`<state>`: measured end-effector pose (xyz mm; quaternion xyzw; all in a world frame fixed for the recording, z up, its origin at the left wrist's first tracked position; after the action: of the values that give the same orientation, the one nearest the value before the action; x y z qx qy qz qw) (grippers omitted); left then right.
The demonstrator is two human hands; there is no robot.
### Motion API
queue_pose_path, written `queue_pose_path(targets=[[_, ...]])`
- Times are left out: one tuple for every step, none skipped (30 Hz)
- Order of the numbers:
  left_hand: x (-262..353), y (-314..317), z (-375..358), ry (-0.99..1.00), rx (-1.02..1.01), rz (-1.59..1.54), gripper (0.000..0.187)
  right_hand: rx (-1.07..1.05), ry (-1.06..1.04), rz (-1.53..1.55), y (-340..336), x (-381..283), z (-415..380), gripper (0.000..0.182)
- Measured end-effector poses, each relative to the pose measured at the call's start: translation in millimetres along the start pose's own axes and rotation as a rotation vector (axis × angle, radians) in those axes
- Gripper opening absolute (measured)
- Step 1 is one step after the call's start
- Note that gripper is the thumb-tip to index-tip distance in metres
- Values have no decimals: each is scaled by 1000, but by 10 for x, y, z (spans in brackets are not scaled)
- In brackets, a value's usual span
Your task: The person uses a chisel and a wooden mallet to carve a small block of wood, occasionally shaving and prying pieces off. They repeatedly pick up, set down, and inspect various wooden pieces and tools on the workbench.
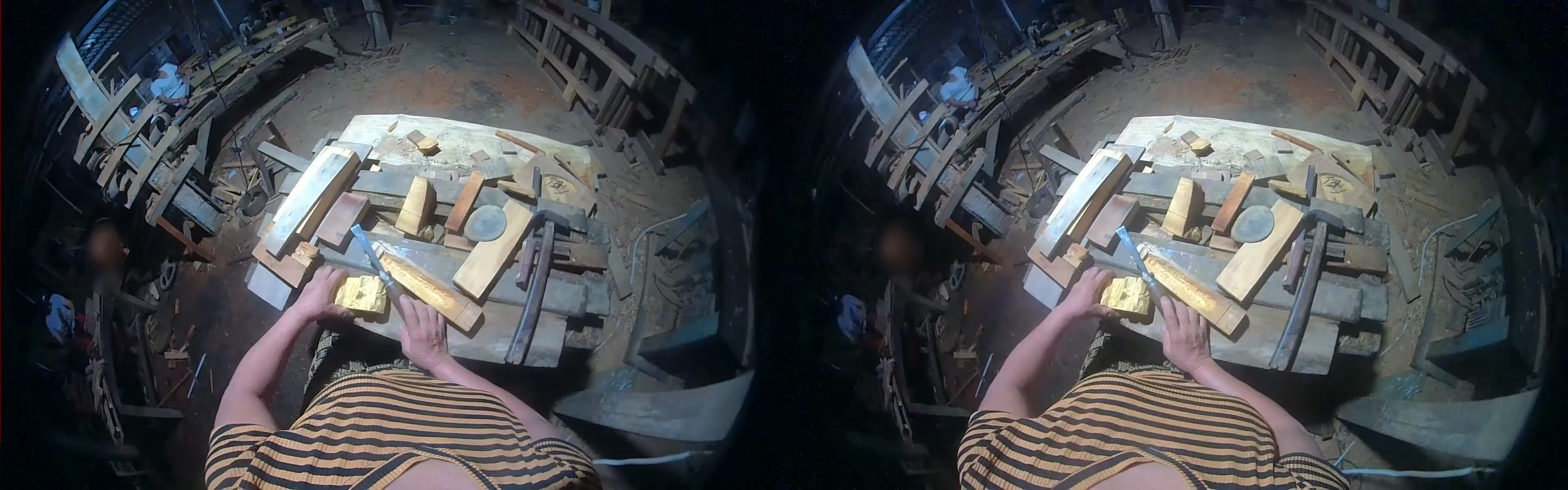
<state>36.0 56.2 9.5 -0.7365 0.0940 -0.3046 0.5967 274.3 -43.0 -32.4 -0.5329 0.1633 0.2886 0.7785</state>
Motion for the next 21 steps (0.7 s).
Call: queue_pose_path(targets=[[4, 15, -13, -1, -7, 4, 84, -8, -3, -9, -7, -9, 2, 66], [3, 18, -12, 14, 10, 19, 83, -22, -18, -13, -15, -18, 6, 66], [27, 4, -14, -3, 22, 7, 83, -36, -12, 5, -22, -24, 12, 63], [62, -26, -19, -13, 20, 0, 82, -50, -7, 25, -24, -22, 14, 60], [83, -41, -20, -22, 18, -6, 81, -63, -24, 22, -8, -5, 13, 60], [85, -39, -22, -1, 46, 3, 81, -59, -52, 26, 13, 21, 14, 60], [71, -38, -25, -12, 59, -3, 81, -54, -77, 33, 21, 34, 11, 60], [59, -29, -24, -3, 49, -6, 81, -71, -54, 63, 23, 50, -6, 57], [51, -21, -17, 8, 40, -9, 82, -78, -67, 62, 30, 62, -10, 57], [37, -14, -8, -2, 50, -11, 82, -87, -54, 95, 43, 85, -10, 55], [25, 0, -8, 1, 41, -10, 83, -96, -39, 131, 56, 98, -16, 53], [24, -5, -14, 5, 29, -7, 84, -101, -14, 140, 64, 101, -17, 48], [20, -13, -19, -7, 33, -5, 84, -106, -23, 147, 64, 93, -18, 48], [26, -15, -19, -1, 19, -13, 84, -92, -18, 140, 51, 88, -13, 47], [43, -33, -21, 3, 7, -21, 84, -77, -15, 135, 51, 83, -4, 45], [61, -47, -23, -15, -1, -12, 84, -51, -28, 139, 58, 84, 4, 45], [79, -63, -26, -22, -11, -39, 85, -58, -41, 145, 57, 67, 12, 45], [57, -49, -29, -18, -2, -32, 85, -66, -28, 152, 36, 54, 19, 44], [41, -32, -27, -11, 7, -28, 85, -73, -13, 154, 22, 52, 22, 43], [22, -19, -25, -15, 14, -33, 85, -77, -15, 147, 21, 56, 26, 43], [16, -17, -26, -4, 9, -15, 84, -82, -20, 143, 25, 59, 25, 43]])
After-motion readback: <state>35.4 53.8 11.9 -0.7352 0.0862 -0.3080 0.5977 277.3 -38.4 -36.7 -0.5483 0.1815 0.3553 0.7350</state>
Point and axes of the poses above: each hand's wrist, its own z-axis towards the middle knuckle, its own y-axis out of the palm, x = y × z, the point moved 3 cm from there along z, towards the middle knuckle, and after that the axes turned 9 degrees about y, right-handed, at the moved point
